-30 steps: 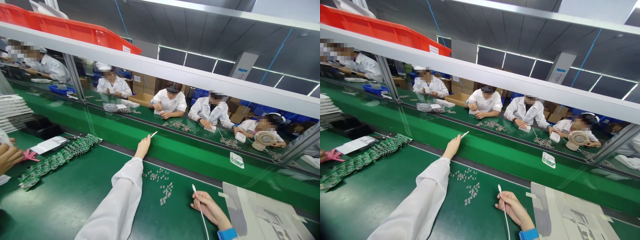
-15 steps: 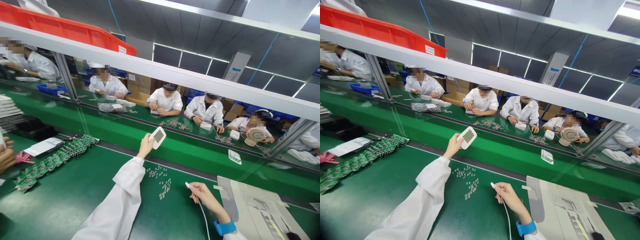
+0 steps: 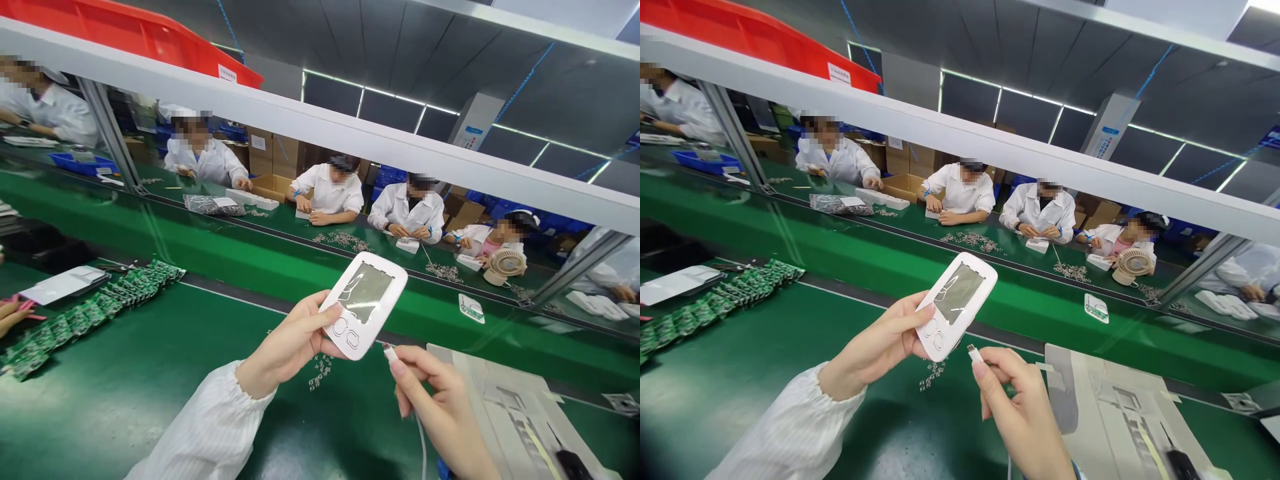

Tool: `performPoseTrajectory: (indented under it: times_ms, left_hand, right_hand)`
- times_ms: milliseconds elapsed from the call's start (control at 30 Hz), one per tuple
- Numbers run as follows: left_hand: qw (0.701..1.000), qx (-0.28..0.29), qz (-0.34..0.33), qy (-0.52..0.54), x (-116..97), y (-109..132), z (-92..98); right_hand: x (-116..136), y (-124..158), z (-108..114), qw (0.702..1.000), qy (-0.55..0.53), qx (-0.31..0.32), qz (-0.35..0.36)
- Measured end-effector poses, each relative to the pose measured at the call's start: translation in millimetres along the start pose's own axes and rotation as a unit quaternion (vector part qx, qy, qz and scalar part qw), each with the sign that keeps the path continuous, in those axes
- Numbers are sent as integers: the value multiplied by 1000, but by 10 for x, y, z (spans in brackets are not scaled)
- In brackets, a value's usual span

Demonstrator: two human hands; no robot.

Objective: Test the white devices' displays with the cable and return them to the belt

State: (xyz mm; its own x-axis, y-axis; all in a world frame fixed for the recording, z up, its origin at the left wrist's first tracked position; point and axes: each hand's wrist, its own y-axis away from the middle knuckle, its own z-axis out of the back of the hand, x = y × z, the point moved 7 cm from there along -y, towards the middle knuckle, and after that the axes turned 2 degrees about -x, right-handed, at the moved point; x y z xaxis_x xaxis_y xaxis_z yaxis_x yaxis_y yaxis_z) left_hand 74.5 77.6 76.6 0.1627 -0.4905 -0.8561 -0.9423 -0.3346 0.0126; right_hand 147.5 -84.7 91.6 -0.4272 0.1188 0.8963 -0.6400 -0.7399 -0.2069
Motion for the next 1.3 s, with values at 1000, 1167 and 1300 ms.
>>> performPoseTrajectory:
  times_ms: [1000, 1167, 1300]
  left_hand:
    - [995, -49, -62, -68, -24, 70, -61]
    - [990, -61, -69, -104, 5, 122, -87]
    - [987, -76, -81, -114, 49, 155, -105]
  right_hand:
    - [-100, -77, 3, 995, 69, 66, 0]
    - [-94, -73, 20, 996, 48, 72, -6]
    - [-99, -47, 58, 996, 51, 72, -13]
